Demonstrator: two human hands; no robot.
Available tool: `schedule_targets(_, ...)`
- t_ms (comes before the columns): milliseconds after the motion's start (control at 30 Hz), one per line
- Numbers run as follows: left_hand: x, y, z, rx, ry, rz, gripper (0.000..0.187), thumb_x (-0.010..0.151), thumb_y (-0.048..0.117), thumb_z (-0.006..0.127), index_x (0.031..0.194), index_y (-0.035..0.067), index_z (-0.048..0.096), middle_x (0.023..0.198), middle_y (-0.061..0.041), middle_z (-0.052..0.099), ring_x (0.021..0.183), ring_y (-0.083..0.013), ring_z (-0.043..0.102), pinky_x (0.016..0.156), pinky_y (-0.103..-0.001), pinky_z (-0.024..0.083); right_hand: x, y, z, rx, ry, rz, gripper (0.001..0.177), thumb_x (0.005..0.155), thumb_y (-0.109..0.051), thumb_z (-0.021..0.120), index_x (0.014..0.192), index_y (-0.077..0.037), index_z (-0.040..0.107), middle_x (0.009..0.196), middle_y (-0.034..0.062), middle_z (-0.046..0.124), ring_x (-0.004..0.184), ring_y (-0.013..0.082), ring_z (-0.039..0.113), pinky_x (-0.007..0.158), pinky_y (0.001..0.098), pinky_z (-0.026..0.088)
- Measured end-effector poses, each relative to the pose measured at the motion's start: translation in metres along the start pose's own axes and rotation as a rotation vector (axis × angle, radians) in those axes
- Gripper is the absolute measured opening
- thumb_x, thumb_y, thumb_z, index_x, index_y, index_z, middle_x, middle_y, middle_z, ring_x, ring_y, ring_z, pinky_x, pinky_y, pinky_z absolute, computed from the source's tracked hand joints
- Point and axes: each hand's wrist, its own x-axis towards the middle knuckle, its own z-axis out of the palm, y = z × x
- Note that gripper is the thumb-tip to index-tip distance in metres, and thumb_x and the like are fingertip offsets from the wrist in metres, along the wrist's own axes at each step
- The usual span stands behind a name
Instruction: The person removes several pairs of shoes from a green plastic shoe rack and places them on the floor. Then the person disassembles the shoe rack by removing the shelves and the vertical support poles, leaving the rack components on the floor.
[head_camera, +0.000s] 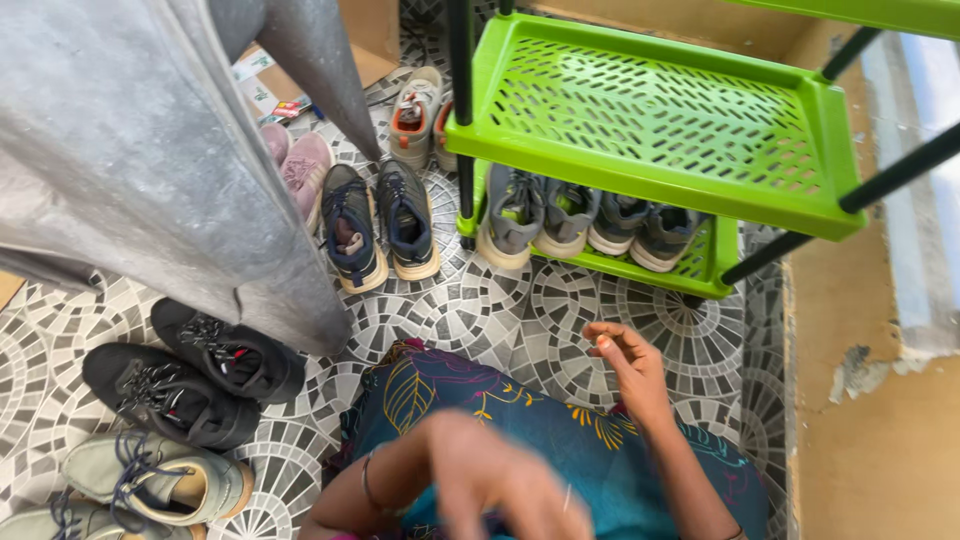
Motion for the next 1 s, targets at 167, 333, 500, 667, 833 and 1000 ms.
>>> schedule_targets(167, -0.065, -0.15, -0.084, 0.486, 0.836, -0.572, 0.051, 0.083, 0.03, 0.083, 0.125, 0.004, 0.069, 0.121, -0.012, 0.07, 0.114, -0.0233, 0.068, 0.098, -0.035, 0.053, 0.053, 0.047, 0.021, 0.408, 0.145, 0.084, 0.021, 0.106, -0.016, 0.059, 0.119, 0.001, 0.066, 0.114, 0.0108, 0.071, 0.106, 0.0231, 0.066, 0.091, 0.0419, 0.054)
schedule_targets(333, -0.14, -0.27, -0.158, 0.358, 2.069, -0.408, 0.063, 0.083, 0.03, 0.084, 0.134, 0.003, 0.059, 0.125, -0.015, 0.065, 0.111, -0.024, 0.06, 0.096, -0.035, 0.049, 0.123, 0.103, 0.057, 0.749, 0.212, 0.214, 0.03, 0.101, -0.026, 0.061, 0.124, -0.007, 0.063, 0.119, 0.0081, 0.07, 0.114, 0.0239, 0.064, 0.096, 0.0467, 0.05)
schedule_targets(500, -0.196, -0.33, -0.168, -0.171, 2.374, -0.438, 0.09, 0.078, 0.043, 0.085, 0.143, -0.004, 0.044, 0.132, -0.022, 0.058, 0.113, -0.0254, 0.056, 0.096, -0.038, 0.047, 0.174, 0.144, 0.078, 0.721, 0.26, 0.352, 0.037, 0.097, -0.035, 0.067, 0.125, -0.011, 0.061, 0.124, 0.0047, 0.061, 0.122, 0.0257, 0.054, 0.102, 0.0555, 0.043)
schedule_targets(667, -0.174, -0.331, -0.169, -0.067, 2.184, -0.712, 0.109, 0.069, 0.053, 0.088, 0.149, 0.0, 0.037, 0.145, -0.022, 0.049, 0.131, -0.0296, 0.053, 0.107, -0.041, 0.044, 0.205, 0.159, 0.083, 0.679, 0.29, 0.385, 0.043, 0.094, -0.042, 0.07, 0.125, -0.013, 0.063, 0.126, 0.008, 0.053, 0.122, 0.0271, 0.049, 0.106, 0.0576, 0.04)
schedule_targets(833, -0.165, -0.304, -0.167, -0.155, 2.134, -0.795, 0.107, 0.068, 0.046, 0.084, 0.152, 0.003, 0.033, 0.147, -0.024, 0.043, 0.13, -0.034, 0.053, 0.101, -0.047, 0.049, 0.214, 0.149, 0.088, 0.684, 0.253, 0.403, 0.057, 0.088, -0.055, 0.073, 0.123, -0.012, 0.057, 0.135, 0.0126, 0.055, 0.13, 0.0329, 0.049, 0.111, 0.0656, 0.031)
schedule_targets(1000, -0.163, -0.307, -0.159, -0.397, 2.188, -0.735, 0.091, 0.067, 0.027, 0.077, 0.143, 0.007, 0.033, 0.13, -0.019, 0.045, 0.111, -0.0339, 0.062, 0.071, -0.051, 0.061, 0.211, 0.13, 0.091, 0.666, 0.245, 0.512, 0.075, 0.076, -0.061, 0.076, 0.132, -0.016, 0.056, 0.139, 0.0117, 0.055, 0.134, 0.0376, 0.048, 0.113, 0.0707, 0.026)
